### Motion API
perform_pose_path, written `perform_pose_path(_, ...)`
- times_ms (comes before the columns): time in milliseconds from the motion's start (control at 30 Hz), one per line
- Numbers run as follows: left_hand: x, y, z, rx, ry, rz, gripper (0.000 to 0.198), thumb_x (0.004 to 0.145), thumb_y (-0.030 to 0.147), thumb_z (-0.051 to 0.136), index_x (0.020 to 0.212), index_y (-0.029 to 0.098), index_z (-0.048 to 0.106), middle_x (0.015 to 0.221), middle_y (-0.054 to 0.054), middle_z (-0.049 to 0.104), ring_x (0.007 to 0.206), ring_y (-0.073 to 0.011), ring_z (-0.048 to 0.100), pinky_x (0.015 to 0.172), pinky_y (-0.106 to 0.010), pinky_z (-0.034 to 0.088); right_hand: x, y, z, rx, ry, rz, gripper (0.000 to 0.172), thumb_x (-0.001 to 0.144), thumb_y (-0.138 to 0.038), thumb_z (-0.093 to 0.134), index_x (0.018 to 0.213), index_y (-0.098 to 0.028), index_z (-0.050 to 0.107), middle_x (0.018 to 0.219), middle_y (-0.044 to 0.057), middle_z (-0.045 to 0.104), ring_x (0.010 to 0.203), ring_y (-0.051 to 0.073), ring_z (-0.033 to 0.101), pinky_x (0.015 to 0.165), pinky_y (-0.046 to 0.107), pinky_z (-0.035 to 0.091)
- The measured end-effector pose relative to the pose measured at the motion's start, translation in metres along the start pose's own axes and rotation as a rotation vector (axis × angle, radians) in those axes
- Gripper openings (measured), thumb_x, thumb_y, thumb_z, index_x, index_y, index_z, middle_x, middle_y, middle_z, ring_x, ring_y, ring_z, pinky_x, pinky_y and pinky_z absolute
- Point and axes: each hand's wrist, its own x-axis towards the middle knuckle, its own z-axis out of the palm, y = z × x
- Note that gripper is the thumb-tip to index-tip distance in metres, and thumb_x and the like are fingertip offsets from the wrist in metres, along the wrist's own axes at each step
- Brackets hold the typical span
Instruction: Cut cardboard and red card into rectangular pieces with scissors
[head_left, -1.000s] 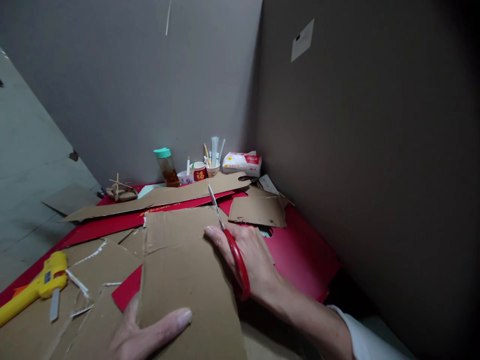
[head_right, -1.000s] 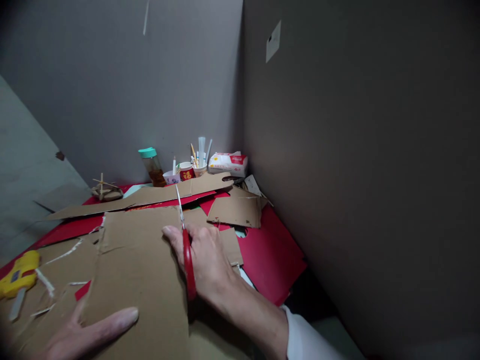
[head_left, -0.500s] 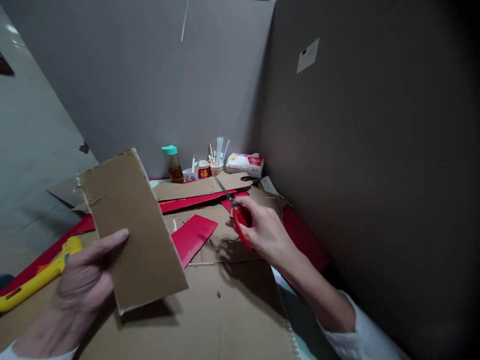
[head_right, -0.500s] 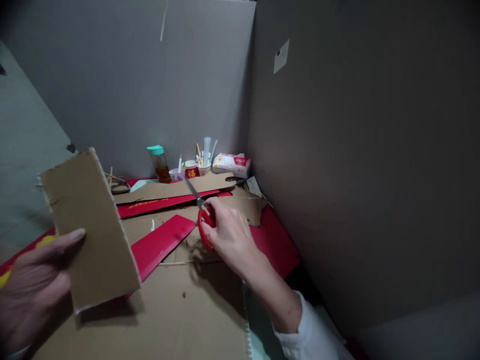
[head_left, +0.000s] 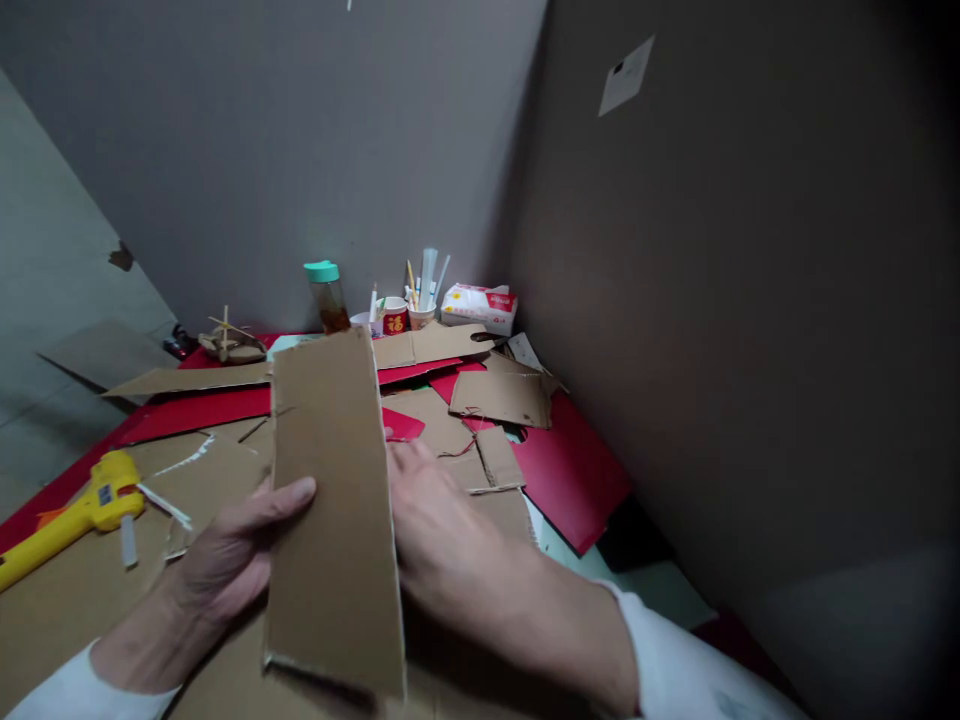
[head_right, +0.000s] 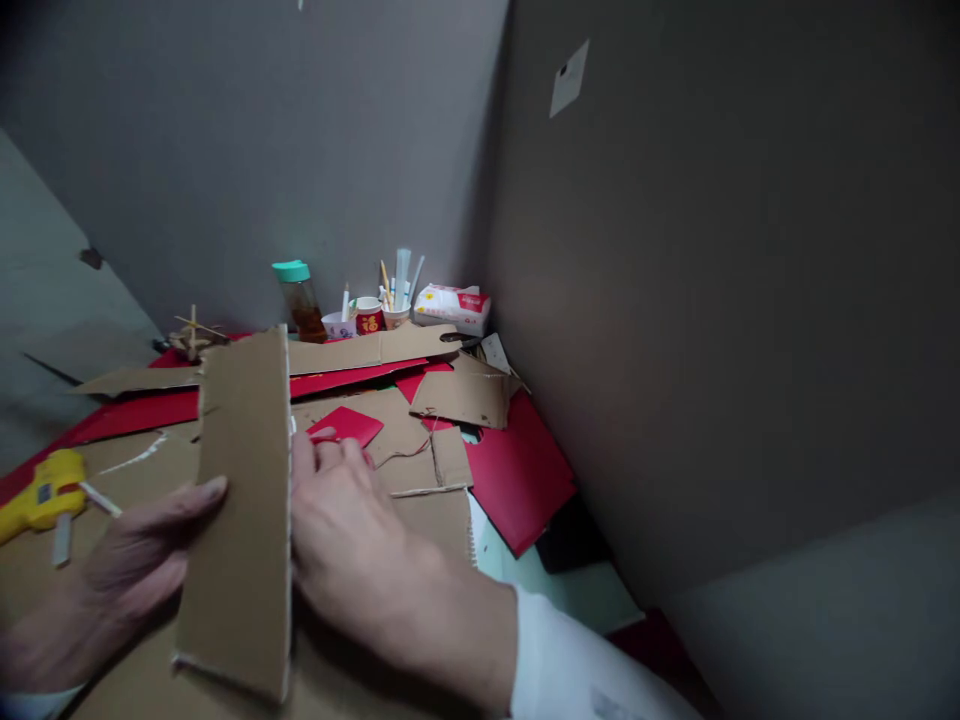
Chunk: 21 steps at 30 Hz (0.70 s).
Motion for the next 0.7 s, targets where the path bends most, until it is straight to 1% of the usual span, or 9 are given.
perform_pose_path(100, 0.0, 0.0, -0.002, 0.087, -0.027, -0.02, 0.056, 0.074, 0.005, 0.071, 0.129, 0.011, 0.061, 0.088, -0.012, 0.081, 0.073, -0.0348, 0.077, 0.064, -0.045, 0.064, 0.008, -0.006, 0.026, -0.183, 0.024, -0.124, 0.041, 0.089, -0.007, 0.052, 0.127, -0.024, 0.056, 0.122, 0.012, 0.063, 0.117, 0.03, 0.051, 0.105, 0.049, 0.039)
perform_pose_path(200, 0.0, 0.007, 0.0, 0.138, -0.022, -0.022, 0.052, 0.074, 0.008, 0.075, 0.125, 0.007, 0.062, 0.084, -0.016, 0.081, 0.063, -0.0344, 0.076, 0.054, -0.042, 0.063, 0.01, -0.007, 0.034, -0.208, 0.058, -0.066, 0.036, 0.093, -0.01, 0.048, 0.124, -0.026, 0.058, 0.122, 0.009, 0.064, 0.114, 0.027, 0.052, 0.105, 0.046, 0.04)
perform_pose_path(267, -0.001, 0.012, 0.003, 0.129, -0.019, -0.041, 0.051, 0.077, 0.009, 0.072, 0.127, 0.005, 0.06, 0.081, -0.016, 0.08, 0.057, -0.0332, 0.075, 0.05, -0.041, 0.063, 0.008, -0.007, 0.024, -0.164, 0.031, -0.074, 0.036, 0.093, -0.009, 0.049, 0.123, -0.026, 0.06, 0.123, 0.007, 0.064, 0.114, 0.025, 0.053, 0.106, 0.044, 0.04)
perform_pose_path(367, -0.003, 0.018, 0.006, 0.101, 0.007, -0.025, 0.057, 0.08, 0.007, 0.066, 0.136, 0.006, 0.055, 0.078, -0.015, 0.08, 0.053, -0.033, 0.074, 0.047, -0.042, 0.062, 0.004, -0.003, -0.006, -0.009, 0.002, -0.176, 0.038, 0.092, -0.004, 0.047, 0.119, -0.025, 0.065, 0.12, 0.004, 0.066, 0.113, 0.019, 0.057, 0.101, 0.033, 0.044)
perform_pose_path(433, -0.002, 0.021, 0.004, 0.104, -0.018, -0.009, 0.061, 0.079, 0.007, 0.066, 0.138, 0.004, 0.051, 0.078, -0.016, 0.08, 0.054, -0.0361, 0.073, 0.046, -0.046, 0.062, 0.001, 0.008, -0.024, 0.03, 0.077, -0.102, 0.039, 0.094, -0.003, 0.042, 0.118, -0.022, 0.066, 0.125, 0.004, 0.065, 0.113, 0.016, 0.058, 0.094, 0.028, 0.046)
perform_pose_path(500, 0.0, 0.024, 0.0, 0.11, -0.066, 0.0, 0.062, 0.08, 0.011, 0.068, 0.139, 0.001, 0.05, 0.08, -0.017, 0.08, 0.06, -0.0401, 0.074, 0.049, -0.052, 0.062, -0.002, 0.026, -0.033, -0.12, 0.175, 0.078, 0.042, 0.094, -0.001, 0.037, 0.125, -0.017, 0.061, 0.126, 0.008, 0.064, 0.113, 0.016, 0.058, 0.09, 0.028, 0.047)
perform_pose_path(533, 0.002, 0.025, -0.002, 0.105, -0.081, 0.002, 0.06, 0.082, 0.013, 0.068, 0.137, 0.0, 0.05, 0.08, -0.018, 0.08, 0.063, -0.0408, 0.074, 0.052, -0.053, 0.062, -0.004, 0.037, -0.032, -0.163, 0.158, 0.136, 0.041, 0.095, -0.001, 0.038, 0.128, -0.013, 0.059, 0.12, 0.012, 0.066, 0.107, 0.018, 0.06, 0.086, 0.03, 0.048)
perform_pose_path(633, 0.008, 0.023, -0.005, 0.071, -0.086, 0.032, 0.042, 0.087, 0.011, 0.063, 0.126, -0.001, 0.056, 0.078, -0.014, 0.08, 0.071, -0.0349, 0.076, 0.062, -0.046, 0.062, -0.012, 0.065, -0.015, -0.254, 0.047, 0.173, 0.022, 0.09, -0.003, 0.05, 0.102, -0.01, 0.067, 0.097, 0.013, 0.069, 0.088, 0.021, 0.062, 0.079, 0.034, 0.047)
perform_pose_path(700, 0.012, 0.019, -0.005, 0.064, -0.091, 0.029, 0.028, 0.088, 0.009, 0.062, 0.114, -0.002, 0.062, 0.075, -0.012, 0.08, 0.069, -0.0301, 0.076, 0.063, -0.039, 0.062, -0.018, 0.074, 0.002, -0.316, -0.007, 0.176, 0.017, 0.09, -0.003, 0.053, 0.096, -0.012, 0.066, 0.096, 0.011, 0.067, 0.087, 0.02, 0.061, 0.078, 0.034, 0.047)
